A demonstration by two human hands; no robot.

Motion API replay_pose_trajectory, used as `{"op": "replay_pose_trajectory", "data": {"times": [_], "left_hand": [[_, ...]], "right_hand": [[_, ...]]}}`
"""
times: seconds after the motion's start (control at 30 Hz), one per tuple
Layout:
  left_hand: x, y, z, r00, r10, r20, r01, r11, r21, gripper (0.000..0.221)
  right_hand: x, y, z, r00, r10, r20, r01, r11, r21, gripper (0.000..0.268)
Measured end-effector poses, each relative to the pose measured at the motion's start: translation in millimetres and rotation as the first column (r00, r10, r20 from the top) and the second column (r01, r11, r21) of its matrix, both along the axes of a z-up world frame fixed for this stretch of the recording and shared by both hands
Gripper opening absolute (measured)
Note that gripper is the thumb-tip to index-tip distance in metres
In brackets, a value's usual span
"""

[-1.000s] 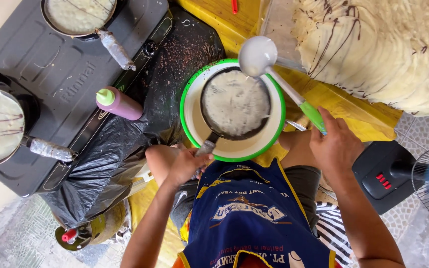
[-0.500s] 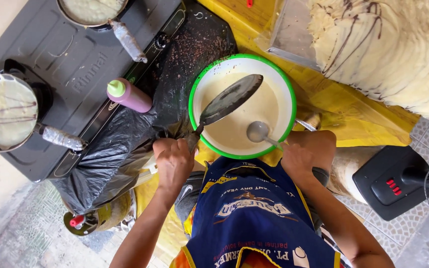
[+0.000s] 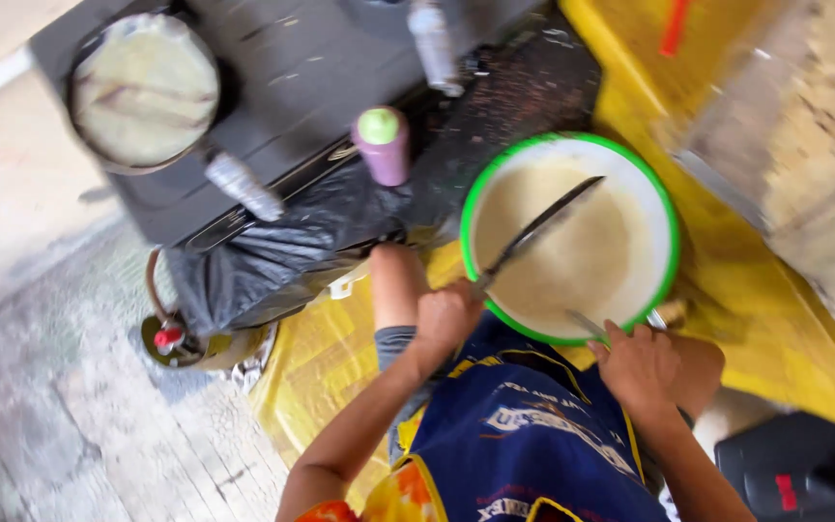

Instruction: Preparing crepes by pouring batter into pans, cooking them on a gas stove, stacking them, and applying chocolate sauce.

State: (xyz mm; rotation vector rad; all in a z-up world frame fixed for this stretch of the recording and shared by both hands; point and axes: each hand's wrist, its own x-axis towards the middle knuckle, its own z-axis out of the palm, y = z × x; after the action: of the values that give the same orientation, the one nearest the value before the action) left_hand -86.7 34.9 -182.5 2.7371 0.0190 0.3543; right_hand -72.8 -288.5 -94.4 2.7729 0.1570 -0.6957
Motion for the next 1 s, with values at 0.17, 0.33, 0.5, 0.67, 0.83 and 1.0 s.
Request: {"op": "replay_pose_trajectory", "data": {"times": [0.17,0.33,0.5,0.67,0.83,1.0], "left_hand": [[-2,-33,-33,0.835,-0.026,-0.549,-0.345,0.753,-0.560,0.049],[-9,-51,5,0.800,-0.064,-0.597,-0.444,0.607,-0.660,0.039],[0,-18,52,0.741,-0.232,-0.630,-0.514,0.407,-0.755,0.032],[25,98,159,0.778,-0.156,-0.608,-0.499,0.434,-0.750,0.039],[22,209,151,0.890,0.239,-0.388,-0.395,-0.021,-0.919,0.029],[33,297,163,0.825,0.492,-0.279,-0.202,-0.205,-0.958,0.029]], "right_hand": [[44,247,78,0.982,0.181,0.051,-0.135,0.489,0.862,0.043],[108,461,102,0.919,0.135,-0.371,0.333,0.243,0.911,0.080],[139,543,81,0.376,0.420,-0.826,0.896,0.062,0.440,0.063],[139,492,179,0.426,0.533,-0.731,0.884,-0.073,0.462,0.052],[166,360,264,0.442,0.548,-0.710,0.889,-0.163,0.427,0.048],[172,211,236,0.521,0.543,-0.659,0.849,-0.250,0.466,0.061]]}}
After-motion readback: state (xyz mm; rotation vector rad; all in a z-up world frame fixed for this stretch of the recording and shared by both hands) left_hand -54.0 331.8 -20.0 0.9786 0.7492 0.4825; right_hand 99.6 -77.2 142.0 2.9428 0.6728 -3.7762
